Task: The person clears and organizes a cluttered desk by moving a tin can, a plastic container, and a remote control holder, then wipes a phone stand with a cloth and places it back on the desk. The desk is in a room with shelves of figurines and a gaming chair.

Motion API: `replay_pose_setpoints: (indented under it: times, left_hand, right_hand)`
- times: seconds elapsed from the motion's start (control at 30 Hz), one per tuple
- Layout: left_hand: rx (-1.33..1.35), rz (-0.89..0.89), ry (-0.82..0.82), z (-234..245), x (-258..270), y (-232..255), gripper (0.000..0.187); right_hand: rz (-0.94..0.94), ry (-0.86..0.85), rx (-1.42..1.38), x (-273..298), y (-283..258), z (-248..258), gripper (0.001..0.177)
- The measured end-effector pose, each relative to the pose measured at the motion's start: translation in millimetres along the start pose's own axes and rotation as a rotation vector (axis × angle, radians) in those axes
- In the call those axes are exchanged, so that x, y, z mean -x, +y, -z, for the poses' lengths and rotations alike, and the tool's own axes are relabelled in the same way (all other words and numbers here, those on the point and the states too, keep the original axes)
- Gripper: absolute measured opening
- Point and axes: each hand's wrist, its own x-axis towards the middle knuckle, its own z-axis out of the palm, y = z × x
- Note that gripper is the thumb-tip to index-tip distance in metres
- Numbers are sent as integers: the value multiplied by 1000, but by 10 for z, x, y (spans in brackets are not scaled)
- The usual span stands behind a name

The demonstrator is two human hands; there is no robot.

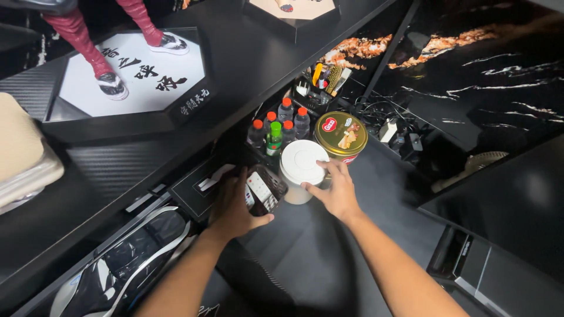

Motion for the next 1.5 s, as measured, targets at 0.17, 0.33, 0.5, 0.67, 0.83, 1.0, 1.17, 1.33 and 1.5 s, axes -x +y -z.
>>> replay_pose_setpoints:
  times: [0.17, 0.33, 0.5, 0.67, 0.83, 1.0, 1.17, 1.33, 1.5]
  left_hand:
    - [37, -11, 9, 97, 15, 57, 131]
    - [-35, -103, 127, 113, -77, 16, 99]
    - [-89, -87, 141, 52, -101, -25, 85]
    - [-104, -85, 223, -135, -60, -13, 78]
    - [-106, 87, 93, 61, 176, 478, 74]
    - [-60, 97, -51, 82, 272, 810, 66]
    - [-45, 25, -59, 139, 392, 1248, 56]
    - [-41, -46, -75, 185, 543, 1587, 53]
    - [-34, -53, -171, 332, 728, 1878, 51]
  right_hand:
    - [-2, -49, 48, -24, -53, 54, 63]
    - [10, -90, 121, 27, -125, 183, 62]
    - [-39, -57, 139, 98, 104, 322, 55]
    - [-64, -48, 120, 285, 196, 574, 53]
    - [-89, -47, 70, 603, 337, 897, 50]
    - [-79, 31, 40, 1032, 471, 1323, 47]
    - [-69, 127, 26, 1419, 601, 1786, 39]
    - [-95, 184, -11, 1722, 593, 2169, 35]
    - [-163, 161, -67, 1884, 587, 2350, 36]
